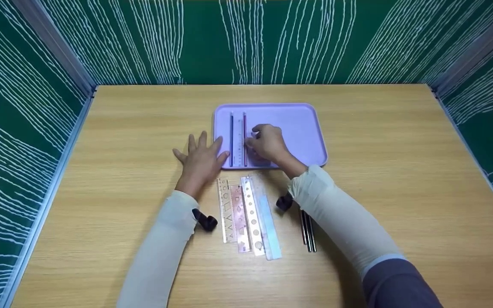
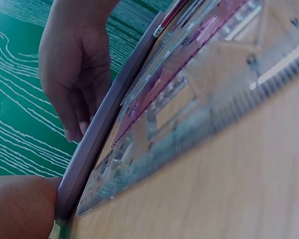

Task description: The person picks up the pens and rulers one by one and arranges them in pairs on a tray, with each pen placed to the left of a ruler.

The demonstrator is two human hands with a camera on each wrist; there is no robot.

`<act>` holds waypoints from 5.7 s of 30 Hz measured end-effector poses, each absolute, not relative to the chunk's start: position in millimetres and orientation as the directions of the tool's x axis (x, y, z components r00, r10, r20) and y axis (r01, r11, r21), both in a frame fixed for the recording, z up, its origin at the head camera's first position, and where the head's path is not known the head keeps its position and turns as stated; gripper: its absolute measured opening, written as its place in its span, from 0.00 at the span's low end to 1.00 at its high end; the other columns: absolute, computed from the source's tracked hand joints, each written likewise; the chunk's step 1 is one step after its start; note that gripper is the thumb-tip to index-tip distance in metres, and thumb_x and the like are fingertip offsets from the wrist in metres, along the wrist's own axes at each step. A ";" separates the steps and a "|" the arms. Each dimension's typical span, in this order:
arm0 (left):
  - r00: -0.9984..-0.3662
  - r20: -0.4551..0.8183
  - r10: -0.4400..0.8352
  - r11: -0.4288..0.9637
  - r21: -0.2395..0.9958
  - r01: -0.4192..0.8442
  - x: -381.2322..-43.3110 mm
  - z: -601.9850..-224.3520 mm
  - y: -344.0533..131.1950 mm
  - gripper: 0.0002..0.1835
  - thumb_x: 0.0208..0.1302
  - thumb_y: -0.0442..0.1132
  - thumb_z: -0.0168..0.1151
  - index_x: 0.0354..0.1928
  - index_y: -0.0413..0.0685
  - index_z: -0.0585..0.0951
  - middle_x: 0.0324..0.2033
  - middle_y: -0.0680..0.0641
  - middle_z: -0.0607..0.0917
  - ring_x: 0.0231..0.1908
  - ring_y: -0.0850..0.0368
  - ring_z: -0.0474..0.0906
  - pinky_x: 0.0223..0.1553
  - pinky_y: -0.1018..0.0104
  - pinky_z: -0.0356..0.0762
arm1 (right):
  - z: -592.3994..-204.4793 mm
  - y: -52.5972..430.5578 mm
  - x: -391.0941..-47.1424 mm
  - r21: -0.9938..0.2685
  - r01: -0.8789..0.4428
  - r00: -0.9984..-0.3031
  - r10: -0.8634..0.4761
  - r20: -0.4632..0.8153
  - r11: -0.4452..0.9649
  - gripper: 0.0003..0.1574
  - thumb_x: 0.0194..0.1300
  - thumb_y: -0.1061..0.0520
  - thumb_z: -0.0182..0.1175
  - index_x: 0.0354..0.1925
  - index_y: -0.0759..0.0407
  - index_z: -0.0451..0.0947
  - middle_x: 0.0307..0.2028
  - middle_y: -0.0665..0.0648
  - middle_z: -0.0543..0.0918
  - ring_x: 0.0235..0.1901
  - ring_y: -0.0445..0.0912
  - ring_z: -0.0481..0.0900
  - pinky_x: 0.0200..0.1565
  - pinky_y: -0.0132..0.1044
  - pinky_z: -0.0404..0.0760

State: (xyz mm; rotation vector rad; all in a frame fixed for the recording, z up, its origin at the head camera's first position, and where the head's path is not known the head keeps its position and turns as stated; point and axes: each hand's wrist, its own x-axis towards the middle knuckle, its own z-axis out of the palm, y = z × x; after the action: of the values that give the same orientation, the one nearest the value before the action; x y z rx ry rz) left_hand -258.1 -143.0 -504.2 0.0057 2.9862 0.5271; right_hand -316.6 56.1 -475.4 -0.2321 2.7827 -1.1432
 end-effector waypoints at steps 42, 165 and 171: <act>-0.992 -0.121 0.028 0.937 0.350 -0.016 -257.2 -504.0 -142.6 0.34 0.76 0.67 0.43 0.79 0.69 0.61 0.82 0.41 0.48 0.79 0.28 0.33 0.61 0.10 0.27 | -473.1 115.6 -233.6 -0.921 0.081 -0.871 -0.422 -0.251 0.380 0.33 0.67 0.55 0.69 0.66 0.63 0.72 0.43 0.64 0.84 0.34 0.60 0.89 0.36 0.47 0.91; -0.992 -0.124 0.032 0.934 0.357 -0.014 -258.5 -504.1 -143.6 0.34 0.76 0.67 0.41 0.79 0.70 0.59 0.82 0.41 0.46 0.80 0.29 0.32 0.61 0.11 0.25 | -484.6 132.1 -219.4 -0.931 0.338 -0.760 -0.544 -0.357 0.138 0.47 0.69 0.66 0.61 0.78 0.48 0.53 0.52 0.58 0.70 0.43 0.49 0.80 0.34 0.49 0.90; -0.990 -0.132 0.038 0.935 0.354 -0.012 -258.5 -503.6 -143.8 0.34 0.76 0.67 0.41 0.80 0.69 0.59 0.82 0.41 0.46 0.80 0.29 0.31 0.61 0.11 0.25 | -485.2 131.3 -220.9 -0.933 0.327 -0.774 -0.523 -0.356 0.151 0.42 0.72 0.64 0.58 0.77 0.50 0.55 0.50 0.58 0.72 0.33 0.49 0.82 0.33 0.50 0.90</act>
State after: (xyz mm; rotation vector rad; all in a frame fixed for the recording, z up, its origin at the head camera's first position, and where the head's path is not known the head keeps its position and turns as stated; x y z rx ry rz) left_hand -258.5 -143.8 -503.6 0.0198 2.9547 0.5425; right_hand -220.9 131.3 -485.2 -0.1874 1.7908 -1.6948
